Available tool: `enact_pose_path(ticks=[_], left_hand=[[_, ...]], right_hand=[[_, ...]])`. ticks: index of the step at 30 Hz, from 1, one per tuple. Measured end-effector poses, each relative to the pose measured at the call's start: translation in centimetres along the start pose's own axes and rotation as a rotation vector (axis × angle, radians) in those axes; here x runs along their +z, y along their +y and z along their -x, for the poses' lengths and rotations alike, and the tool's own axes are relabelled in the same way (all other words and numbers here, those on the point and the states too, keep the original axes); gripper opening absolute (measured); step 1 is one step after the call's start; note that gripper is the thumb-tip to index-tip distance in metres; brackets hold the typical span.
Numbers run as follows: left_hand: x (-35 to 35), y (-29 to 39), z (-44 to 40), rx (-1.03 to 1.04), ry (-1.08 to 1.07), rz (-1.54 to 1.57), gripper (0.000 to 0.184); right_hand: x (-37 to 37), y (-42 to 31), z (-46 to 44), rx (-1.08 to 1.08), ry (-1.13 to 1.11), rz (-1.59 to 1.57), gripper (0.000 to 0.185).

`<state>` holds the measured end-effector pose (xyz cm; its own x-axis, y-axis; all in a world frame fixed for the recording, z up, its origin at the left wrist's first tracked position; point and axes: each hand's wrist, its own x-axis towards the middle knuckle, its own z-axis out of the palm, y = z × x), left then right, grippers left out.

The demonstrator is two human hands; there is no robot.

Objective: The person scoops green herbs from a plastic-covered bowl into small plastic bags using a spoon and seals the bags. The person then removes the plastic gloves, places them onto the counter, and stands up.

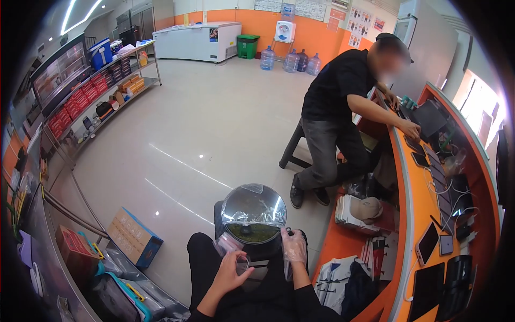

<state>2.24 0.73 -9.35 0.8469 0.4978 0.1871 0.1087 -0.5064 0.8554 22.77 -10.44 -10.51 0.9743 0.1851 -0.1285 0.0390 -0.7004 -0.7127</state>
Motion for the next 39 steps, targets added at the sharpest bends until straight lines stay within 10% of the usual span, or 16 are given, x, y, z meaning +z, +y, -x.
enact_pose_path(ticks=[8, 12, 16, 31, 39], left_hand=[[-0.5, -3.3, 2.6, -0.25, 0.022, 0.158, 0.056], [-0.5, -4.5, 2.8, -0.312, 0.022, 0.174, 0.062], [-0.6, -5.4, 2.4, -0.314, 0.01, 0.167, 0.068], [-1.1, -6.4, -0.6, -0.235, 0.006, 0.04, 0.081], [-2.0, -6.1, -2.6, -0.261, -0.04, -0.097, 0.083]], right_hand=[[3.0, -1.1, -0.3, 0.174, -0.173, -0.379, 0.032], [2.4, -3.8, 2.1, -0.615, -0.11, -0.267, 0.023], [3.4, -3.1, 3.3, -0.797, -0.387, -0.145, 0.013], [1.9, -3.3, 3.2, -0.603, -0.482, -0.371, 0.018], [3.1, 0.9, 1.3, 0.2, -0.254, -0.828, 0.029]])
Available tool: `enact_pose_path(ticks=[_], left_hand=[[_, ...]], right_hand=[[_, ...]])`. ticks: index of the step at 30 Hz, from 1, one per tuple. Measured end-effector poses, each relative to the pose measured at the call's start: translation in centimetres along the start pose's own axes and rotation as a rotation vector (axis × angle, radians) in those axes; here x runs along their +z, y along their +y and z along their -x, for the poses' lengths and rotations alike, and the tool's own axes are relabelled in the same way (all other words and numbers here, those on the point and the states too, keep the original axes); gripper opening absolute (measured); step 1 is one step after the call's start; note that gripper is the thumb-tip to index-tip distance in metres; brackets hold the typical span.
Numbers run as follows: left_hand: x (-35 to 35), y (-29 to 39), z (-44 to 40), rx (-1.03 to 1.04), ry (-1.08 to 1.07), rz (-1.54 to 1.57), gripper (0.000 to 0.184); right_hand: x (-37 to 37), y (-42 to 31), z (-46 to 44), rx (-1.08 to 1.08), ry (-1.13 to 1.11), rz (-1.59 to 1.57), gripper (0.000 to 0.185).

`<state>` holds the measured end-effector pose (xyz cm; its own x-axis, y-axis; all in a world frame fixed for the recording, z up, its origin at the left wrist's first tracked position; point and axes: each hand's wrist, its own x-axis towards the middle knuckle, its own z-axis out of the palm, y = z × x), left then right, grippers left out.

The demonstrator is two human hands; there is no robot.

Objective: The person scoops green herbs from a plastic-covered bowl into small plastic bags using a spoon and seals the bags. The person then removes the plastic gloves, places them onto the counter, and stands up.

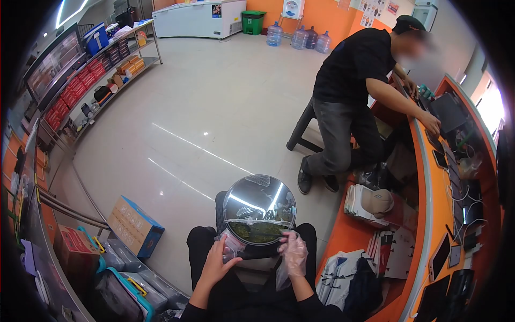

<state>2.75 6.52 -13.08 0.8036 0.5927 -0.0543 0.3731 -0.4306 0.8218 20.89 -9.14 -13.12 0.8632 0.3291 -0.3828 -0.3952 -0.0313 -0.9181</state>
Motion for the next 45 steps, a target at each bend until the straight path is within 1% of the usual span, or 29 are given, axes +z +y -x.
enact_pose_path(ticks=[3, 5, 7, 10, 13, 14, 15, 17, 18, 21, 24, 27, 28, 31, 33, 35, 38, 45], left_hand=[[-0.5, 0.4, -0.6, 0.052, 0.001, -0.05, 0.084], [-0.5, -0.1, -0.8, 0.084, 0.002, -0.141, 0.084], [-0.5, -0.2, -1.0, 0.108, -0.005, -0.201, 0.084], [-0.5, -0.1, -1.3, 0.139, -0.009, -0.243, 0.083], [-0.1, -0.5, -1.2, 0.157, 0.018, -0.272, 0.083], [0.1, -0.7, -1.0, 0.154, 0.026, -0.285, 0.083], [0.2, -0.7, -0.9, 0.151, 0.033, -0.297, 0.083], [0.3, -0.7, -0.7, 0.144, 0.037, -0.288, 0.084], [0.3, -0.6, -0.6, 0.138, 0.039, -0.285, 0.084], [-0.4, -0.3, -0.5, 0.134, -0.026, -0.238, 0.083], [-0.7, 0.0, -0.6, 0.131, 0.0, -0.18, 0.082], [-1.1, 0.9, -0.6, 0.106, 0.07, -0.147, 0.081], [-1.2, 0.8, -0.5, 0.095, 0.08, -0.141, 0.079], [-1.2, 0.7, -0.8, 0.082, 0.113, -0.124, 0.073], [-1.2, 0.9, -0.9, 0.08, 0.128, -0.118, 0.069], [-1.4, 1.3, -1.0, 0.084, 0.098, -0.14, 0.07], [-1.1, 1.2, -1.1, 0.125, 0.095, -0.147, 0.071], [-1.4, 2.0, -1.1, 0.154, 0.086, -0.186, 0.075]], right_hand=[[-1.4, 0.5, -0.5, 0.039, 0.055, -0.003, 0.033], [-2.6, 2.1, -1.5, 0.082, 0.087, -0.085, 0.034], [-3.0, 2.1, -1.5, 0.101, 0.09, -0.186, 0.034], [-2.5, 0.3, -0.3, 0.046, 0.095, 0.022, 0.033], [-0.8, -0.7, 0.9, -0.269, -0.001, 0.289, 0.031], [-0.4, -0.9, 1.5, -0.326, -0.091, 0.352, 0.027], [0.0, -1.0, 1.7, -0.469, -0.194, 0.53, 0.022], [0.6, -1.6, 2.7, -0.593, -0.358, 0.646, 0.019], [1.1, -2.5, 3.5, -0.536, -0.389, 0.57, 0.017], [1.3, -2.5, 3.5, -0.584, -0.37, 0.591, 0.02], [1.3, -1.0, 2.9, -0.332, -0.356, 0.355, 0.024], [0.7, -0.5, 1.9, -0.17, -0.12, 0.123, 0.028], [0.3, -0.4, 1.5, -0.128, -0.049, 0.163, 0.027], [-0.7, 0.5, 0.9, -0.051, 0.019, -0.006, 0.028], [-1.0, 0.4, 1.2, -0.051, 0.033, 0.011, 0.025], [-1.1, -0.2, 1.5, -0.061, 0.048, 0.008, 0.024], [-1.1, -0.5, 1.5, -0.05, 0.048, 0.101, 0.024], [-1.9, 0.8, 0.0, 0.049, 0.035, -0.004, 0.032]])
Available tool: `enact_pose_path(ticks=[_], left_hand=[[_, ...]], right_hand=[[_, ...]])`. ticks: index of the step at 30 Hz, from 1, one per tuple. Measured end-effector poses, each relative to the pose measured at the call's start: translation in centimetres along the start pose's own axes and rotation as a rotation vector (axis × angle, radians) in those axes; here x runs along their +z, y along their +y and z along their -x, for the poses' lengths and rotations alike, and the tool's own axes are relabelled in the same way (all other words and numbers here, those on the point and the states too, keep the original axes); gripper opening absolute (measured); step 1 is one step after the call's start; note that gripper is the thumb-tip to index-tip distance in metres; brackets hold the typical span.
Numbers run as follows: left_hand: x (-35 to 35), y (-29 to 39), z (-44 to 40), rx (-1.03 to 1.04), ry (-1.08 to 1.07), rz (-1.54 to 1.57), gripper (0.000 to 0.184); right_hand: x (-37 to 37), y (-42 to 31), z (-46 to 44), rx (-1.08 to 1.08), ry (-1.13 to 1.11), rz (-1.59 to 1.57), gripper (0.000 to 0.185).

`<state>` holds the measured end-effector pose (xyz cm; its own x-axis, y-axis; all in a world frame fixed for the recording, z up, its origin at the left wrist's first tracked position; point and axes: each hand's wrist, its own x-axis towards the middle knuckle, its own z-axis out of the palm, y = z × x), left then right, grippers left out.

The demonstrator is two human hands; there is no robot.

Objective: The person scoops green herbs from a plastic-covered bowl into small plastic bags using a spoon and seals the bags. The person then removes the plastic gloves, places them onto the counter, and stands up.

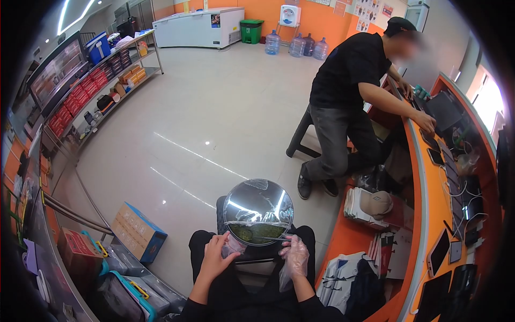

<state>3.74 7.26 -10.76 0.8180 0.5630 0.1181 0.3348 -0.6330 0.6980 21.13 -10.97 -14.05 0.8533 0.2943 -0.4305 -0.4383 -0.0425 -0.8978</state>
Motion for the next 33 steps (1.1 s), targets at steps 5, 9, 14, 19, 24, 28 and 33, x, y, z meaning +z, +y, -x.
enact_pose_path(ticks=[5, 9, 14, 19, 24, 28, 33], left_hand=[[0.4, -0.8, -0.3, 0.023, -0.01, -0.08, 0.082], [0.6, -0.7, -0.7, 0.033, 0.063, -0.011, 0.081], [0.4, -0.5, -0.8, 0.028, 0.041, -0.045, 0.072], [0.4, -0.2, -1.1, 0.057, 0.012, -0.085, 0.063], [0.4, 0.1, -2.5, 0.095, 0.007, -0.109, 0.061], [0.7, 0.3, -3.8, 0.152, 0.007, -0.115, 0.062], [1.5, 0.0, -5.5, 0.235, -0.095, -0.085, 0.064]], right_hand=[[-0.6, 0.7, -0.5, 0.024, 0.01, 0.034, 0.037], [-0.6, 0.5, -0.6, 0.036, 0.028, -0.034, 0.037], [-0.7, 0.3, -0.6, 0.049, 0.044, -0.051, 0.037], [-1.1, 0.6, -0.9, 0.047, 0.047, -0.102, 0.035], [-2.5, 0.2, -1.2, 0.029, 0.041, -0.154, 0.034], [-3.0, -0.3, -1.2, -0.031, 0.04, -0.23, 0.033], [-3.0, -2.1, -0.8, -0.042, 0.028, -0.224, 0.031]])
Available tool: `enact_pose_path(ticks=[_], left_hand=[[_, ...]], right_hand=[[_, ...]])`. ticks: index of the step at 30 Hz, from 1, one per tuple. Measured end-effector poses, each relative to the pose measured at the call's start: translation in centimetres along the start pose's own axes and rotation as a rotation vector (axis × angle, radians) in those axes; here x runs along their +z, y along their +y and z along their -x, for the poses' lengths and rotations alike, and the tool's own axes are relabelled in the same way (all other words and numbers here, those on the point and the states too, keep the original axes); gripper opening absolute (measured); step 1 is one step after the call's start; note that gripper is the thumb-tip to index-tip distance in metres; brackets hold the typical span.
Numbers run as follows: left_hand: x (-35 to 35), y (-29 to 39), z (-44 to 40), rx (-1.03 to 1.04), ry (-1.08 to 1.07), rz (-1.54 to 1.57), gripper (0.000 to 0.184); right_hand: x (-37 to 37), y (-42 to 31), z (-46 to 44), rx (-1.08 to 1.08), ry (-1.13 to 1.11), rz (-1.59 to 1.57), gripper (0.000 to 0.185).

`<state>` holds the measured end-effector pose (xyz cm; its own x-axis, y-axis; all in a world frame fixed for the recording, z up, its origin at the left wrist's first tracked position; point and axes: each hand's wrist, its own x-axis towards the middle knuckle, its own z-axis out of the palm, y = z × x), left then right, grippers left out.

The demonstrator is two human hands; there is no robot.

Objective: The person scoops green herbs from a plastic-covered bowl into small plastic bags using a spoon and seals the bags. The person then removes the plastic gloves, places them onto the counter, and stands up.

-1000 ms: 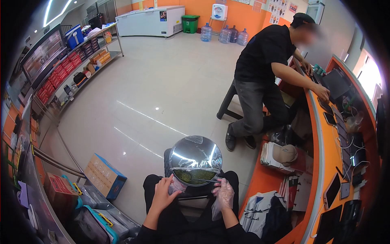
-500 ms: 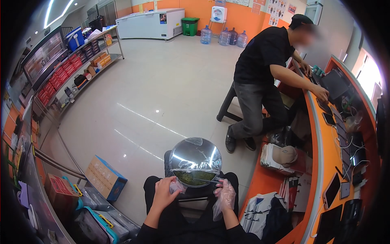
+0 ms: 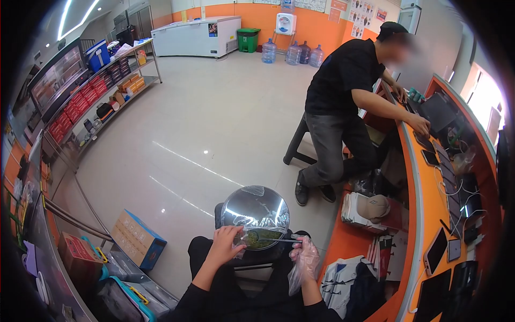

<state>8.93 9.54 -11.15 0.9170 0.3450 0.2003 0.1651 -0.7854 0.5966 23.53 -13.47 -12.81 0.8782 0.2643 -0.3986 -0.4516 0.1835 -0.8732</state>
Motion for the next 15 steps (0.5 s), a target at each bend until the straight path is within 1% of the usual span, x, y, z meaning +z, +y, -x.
enact_pose_path(ticks=[3, 6, 9, 12, 15], left_hand=[[0.5, 0.4, -0.9, 0.04, -0.01, 0.013, 0.063], [1.2, 0.3, -1.7, 0.044, -0.023, 0.094, 0.066], [1.7, -0.2, -2.2, 0.068, -0.003, 0.164, 0.071], [2.3, -0.1, -2.4, 0.062, 0.013, 0.237, 0.075], [2.4, -0.1, -2.4, 0.022, -0.033, 0.234, 0.079]], right_hand=[[0.9, -1.3, 0.6, -0.062, -0.043, 0.042, 0.031], [1.8, -2.4, 0.5, -0.054, -0.022, 0.052, 0.029], [2.2, -3.2, 0.5, -0.082, -0.079, 0.019, 0.029], [2.8, -4.6, 1.7, -0.13, -0.194, 0.092, 0.027], [2.9, -4.8, 2.4, -0.221, -0.38, 0.138, 0.027]])
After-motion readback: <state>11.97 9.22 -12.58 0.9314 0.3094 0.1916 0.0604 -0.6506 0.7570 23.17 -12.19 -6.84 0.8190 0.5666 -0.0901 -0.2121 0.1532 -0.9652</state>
